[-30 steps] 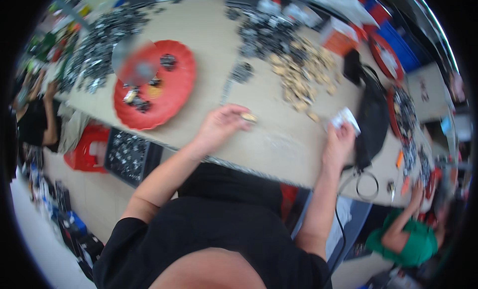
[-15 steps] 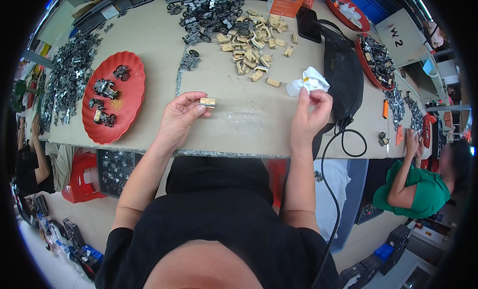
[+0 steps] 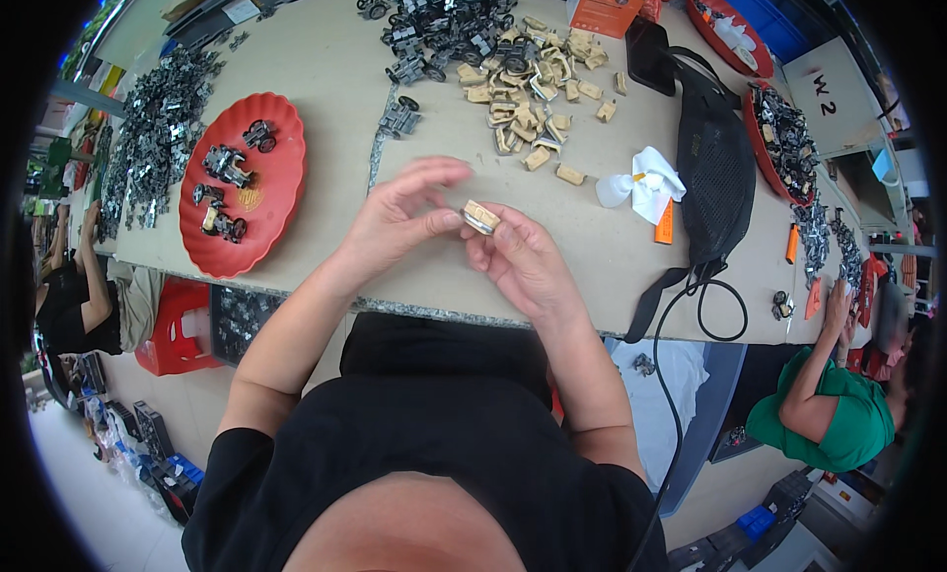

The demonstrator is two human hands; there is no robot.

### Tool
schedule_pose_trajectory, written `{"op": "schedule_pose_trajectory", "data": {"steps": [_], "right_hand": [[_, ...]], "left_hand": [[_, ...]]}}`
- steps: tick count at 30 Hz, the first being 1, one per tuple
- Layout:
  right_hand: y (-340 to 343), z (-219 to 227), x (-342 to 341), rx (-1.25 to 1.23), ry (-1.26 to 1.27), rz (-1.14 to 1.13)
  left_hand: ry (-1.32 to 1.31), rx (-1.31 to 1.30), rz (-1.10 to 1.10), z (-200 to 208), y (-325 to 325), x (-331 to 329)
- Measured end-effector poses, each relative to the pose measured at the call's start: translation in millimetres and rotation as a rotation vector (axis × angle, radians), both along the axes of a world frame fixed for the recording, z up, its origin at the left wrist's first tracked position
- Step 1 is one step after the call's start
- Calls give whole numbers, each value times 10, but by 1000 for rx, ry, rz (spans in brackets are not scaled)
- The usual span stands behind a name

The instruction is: Applying glue and assembling small mechanical or plastic components on a workbench.

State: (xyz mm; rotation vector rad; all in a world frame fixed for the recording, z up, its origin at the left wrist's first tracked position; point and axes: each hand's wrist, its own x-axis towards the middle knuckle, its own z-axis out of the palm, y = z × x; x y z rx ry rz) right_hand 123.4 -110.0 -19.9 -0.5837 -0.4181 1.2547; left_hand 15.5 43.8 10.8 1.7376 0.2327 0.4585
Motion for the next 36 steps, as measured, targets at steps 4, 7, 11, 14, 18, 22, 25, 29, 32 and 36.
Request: {"op": "schedule_pose_trajectory", "data": {"steps": [4,7,11,14,18,22,25,29,32,36], "right_hand": [[21,-19,25,-18,124,-45],[32,-10,15,-37,115,-28],[-4,-35,59,-13,83,-78],[13,8,20,-54,52,-192],[73,37,-12,-62,-8,-116],[67,49,-97,-109,-52,-33],[64,24,-88,-118,-37,-73],[80,9,-72,-130,23,-80],[77,11,-76,-133,74,-85],[79,0,-83,-140,85,-97]], "left_hand": [[118,857,567,-52,362,79],[293,775,473,-185,642,148],[302,700,240,-83,738,107],[197,620,-77,35,659,-66],[180,389,-315,90,416,-205],[200,212,-243,-44,247,-228],[130,108,-106,-213,89,-250],[105,-9,-39,-210,-6,-249],[121,121,-114,-95,0,-210],[75,-364,-97,-165,-53,-242]]}}
